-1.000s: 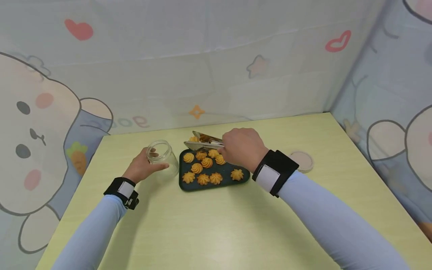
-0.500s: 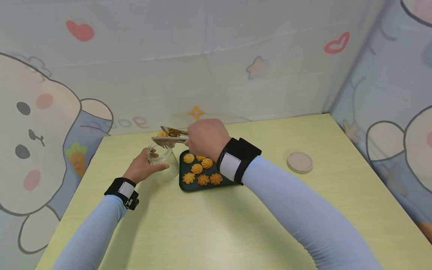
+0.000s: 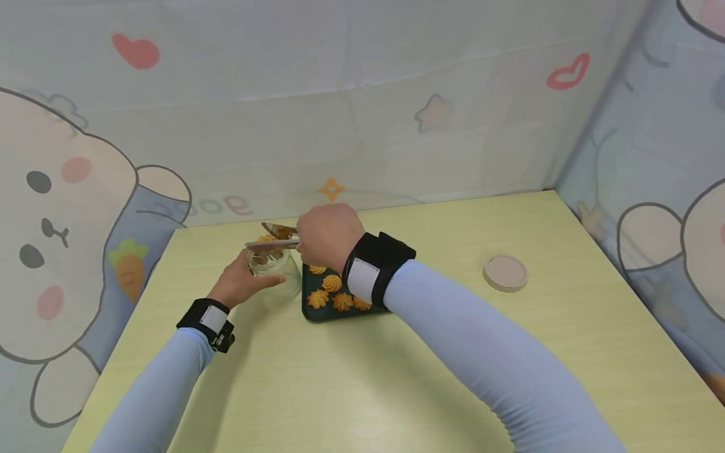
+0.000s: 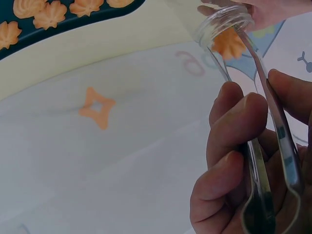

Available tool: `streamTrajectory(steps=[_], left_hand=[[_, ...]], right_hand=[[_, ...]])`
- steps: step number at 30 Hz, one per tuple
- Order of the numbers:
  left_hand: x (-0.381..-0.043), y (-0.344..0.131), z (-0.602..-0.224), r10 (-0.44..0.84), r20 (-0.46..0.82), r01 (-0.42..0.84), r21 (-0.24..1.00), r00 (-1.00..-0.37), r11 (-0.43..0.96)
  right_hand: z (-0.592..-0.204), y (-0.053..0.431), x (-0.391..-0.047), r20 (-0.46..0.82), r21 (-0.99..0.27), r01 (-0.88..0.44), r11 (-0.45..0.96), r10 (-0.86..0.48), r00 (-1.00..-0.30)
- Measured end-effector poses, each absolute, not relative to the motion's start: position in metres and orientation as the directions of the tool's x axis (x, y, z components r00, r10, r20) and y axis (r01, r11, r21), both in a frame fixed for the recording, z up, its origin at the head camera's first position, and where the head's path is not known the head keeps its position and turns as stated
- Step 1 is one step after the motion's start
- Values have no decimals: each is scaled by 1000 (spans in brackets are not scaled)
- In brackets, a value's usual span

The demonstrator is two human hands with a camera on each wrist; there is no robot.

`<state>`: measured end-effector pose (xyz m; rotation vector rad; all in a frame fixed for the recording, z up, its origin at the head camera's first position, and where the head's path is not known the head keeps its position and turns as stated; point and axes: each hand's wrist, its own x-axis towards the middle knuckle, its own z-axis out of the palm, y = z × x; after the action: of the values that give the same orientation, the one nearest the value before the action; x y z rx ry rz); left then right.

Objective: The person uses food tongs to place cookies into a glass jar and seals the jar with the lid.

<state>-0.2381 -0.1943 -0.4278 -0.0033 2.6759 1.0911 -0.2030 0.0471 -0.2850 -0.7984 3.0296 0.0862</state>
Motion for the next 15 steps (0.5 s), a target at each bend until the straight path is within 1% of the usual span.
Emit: streamTrajectory(steps=[7,15], left_hand=[[-239,-195,-429,99,-211,-75,687,-973,722],[-239,-196,-431,107,-199,-64,697,-974,714]], right_hand=[[-285,53,-203,-19,16,-485,874,-485,-875],[-281,69,-205,-18,-28,-444,895,-445,-895]])
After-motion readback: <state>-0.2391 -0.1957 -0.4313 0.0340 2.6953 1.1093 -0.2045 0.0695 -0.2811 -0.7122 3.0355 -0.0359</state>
